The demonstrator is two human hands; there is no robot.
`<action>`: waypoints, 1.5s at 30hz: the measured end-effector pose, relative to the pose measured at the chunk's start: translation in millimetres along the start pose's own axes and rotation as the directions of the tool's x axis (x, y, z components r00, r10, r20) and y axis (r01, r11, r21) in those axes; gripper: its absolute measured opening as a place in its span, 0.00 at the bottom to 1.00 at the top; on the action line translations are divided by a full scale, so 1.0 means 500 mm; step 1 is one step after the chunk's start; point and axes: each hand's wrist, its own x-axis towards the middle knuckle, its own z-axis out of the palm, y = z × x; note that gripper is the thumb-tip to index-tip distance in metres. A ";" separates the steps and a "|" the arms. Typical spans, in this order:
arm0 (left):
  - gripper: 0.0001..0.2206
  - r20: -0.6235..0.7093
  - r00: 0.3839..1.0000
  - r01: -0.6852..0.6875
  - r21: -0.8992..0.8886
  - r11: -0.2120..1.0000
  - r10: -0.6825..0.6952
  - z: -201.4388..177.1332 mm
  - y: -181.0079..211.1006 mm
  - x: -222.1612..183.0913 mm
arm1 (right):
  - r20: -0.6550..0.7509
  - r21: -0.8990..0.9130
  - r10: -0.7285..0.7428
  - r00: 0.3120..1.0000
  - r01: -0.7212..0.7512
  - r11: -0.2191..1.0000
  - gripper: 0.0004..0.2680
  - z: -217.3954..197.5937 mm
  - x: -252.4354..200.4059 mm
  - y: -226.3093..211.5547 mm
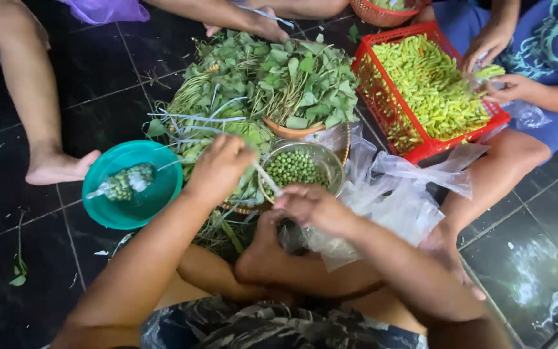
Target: Scooping small green peas into plastic bags and tying them into knots for individual portions.
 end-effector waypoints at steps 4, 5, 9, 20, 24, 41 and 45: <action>0.08 -0.113 0.886 0.288 -0.625 0.725 -0.449 -0.115 0.081 0.097 | 0.151 0.221 -0.268 0.952 0.231 0.947 0.09 0.057 0.022 0.043; 0.09 0.002 0.813 0.213 -0.932 0.294 -0.582 -0.162 0.114 0.133 | 0.130 0.224 -0.364 0.922 0.330 0.917 0.09 0.054 0.034 0.059; 0.06 0.285 0.887 0.359 -0.920 0.158 -0.363 -0.159 0.114 0.087 | -0.039 0.324 -0.481 0.876 0.466 0.823 0.08 -0.048 0.052 0.046; 0.07 0.579 0.365 0.768 -0.630 -0.116 -0.729 -0.012 0.156 -0.006 | -0.050 -0.998 -0.900 0.433 0.005 0.058 0.10 0.073 0.029 0.003; 0.08 0.539 0.309 0.718 -0.673 -0.179 -0.784 0.061 0.197 -0.049 | -0.280 -0.881 -0.811 0.515 0.197 0.429 0.09 0.113 0.077 0.095; 0.06 0.536 0.334 0.592 -0.759 -0.270 -0.776 0.070 0.187 -0.189 | -0.281 -0.698 -0.588 0.758 0.260 0.668 0.09 0.149 0.089 0.106; 0.07 0.493 0.367 0.581 -0.784 -0.219 -0.789 0.077 0.199 -0.199 | -0.339 -0.734 -0.630 0.699 0.223 0.642 0.05 0.153 0.109 0.136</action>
